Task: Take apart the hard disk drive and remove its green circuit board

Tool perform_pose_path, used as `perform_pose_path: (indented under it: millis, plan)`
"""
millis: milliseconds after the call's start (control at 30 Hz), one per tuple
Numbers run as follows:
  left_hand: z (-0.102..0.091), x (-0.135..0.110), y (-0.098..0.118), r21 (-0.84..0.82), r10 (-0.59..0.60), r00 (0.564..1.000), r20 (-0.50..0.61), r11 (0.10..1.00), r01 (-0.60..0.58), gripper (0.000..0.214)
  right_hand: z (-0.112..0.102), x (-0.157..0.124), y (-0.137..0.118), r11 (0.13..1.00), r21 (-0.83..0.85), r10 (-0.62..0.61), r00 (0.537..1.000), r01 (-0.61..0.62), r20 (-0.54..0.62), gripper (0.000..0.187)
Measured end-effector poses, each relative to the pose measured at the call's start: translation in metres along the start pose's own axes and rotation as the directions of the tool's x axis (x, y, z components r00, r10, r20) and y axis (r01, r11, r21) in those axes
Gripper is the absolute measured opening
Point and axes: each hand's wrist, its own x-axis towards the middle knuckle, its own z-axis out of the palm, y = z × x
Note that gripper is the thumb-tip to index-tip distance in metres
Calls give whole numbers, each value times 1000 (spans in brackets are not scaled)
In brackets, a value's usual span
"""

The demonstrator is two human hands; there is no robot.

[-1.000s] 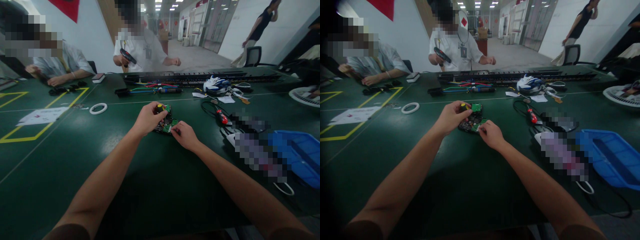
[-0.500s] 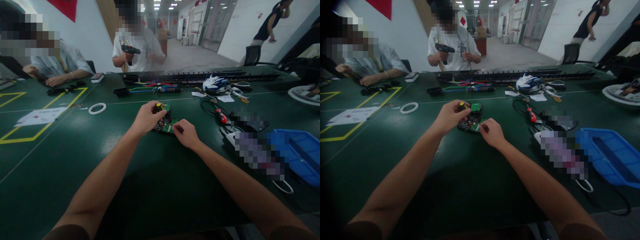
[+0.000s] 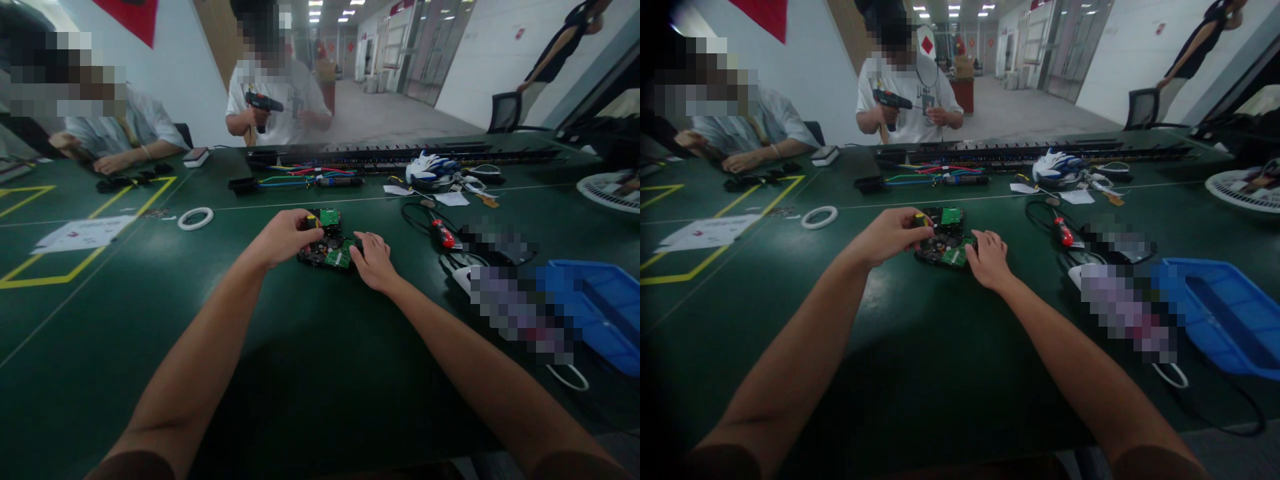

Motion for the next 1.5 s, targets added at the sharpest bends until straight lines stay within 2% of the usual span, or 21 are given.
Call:
perform_pose_path:
  millis: [200, 400, 700, 1033, 1200, 1500]
  plan:
    - [3, 3, -6, 3, -34, 999, 27, 999, 34, 15, -4, 7, -2, 998, 53, 19, 999, -21, 50, 55]
    - [3, 6, -17, 19, -35, 999, 21, 999, 34, 16, -4, 10, 0, 992, 113, 42, 998, -47, 41, 52]
    - [0, 7, -20, -48, -4, 997, -82, 999, 0, 9, -8, 2, -1, 994, 103, 36, 999, -34, -20, 48]
    - [1, 10, -21, -32, 27, 995, -91, 999, -30, 10, -10, -18, -17, 998, 47, 39, 999, -39, 4, 45]
    - [5, 12, -27, -44, 20, 997, -79, 999, -23, 11, -9, -18, -21, 996, 59, 59, 997, -62, 47, 43]
    - [5, 14, -30, -22, 42, 994, -104, 999, -44, 9, -6, -21, -22, 997, 66, 29, 999, -31, 27, 46]
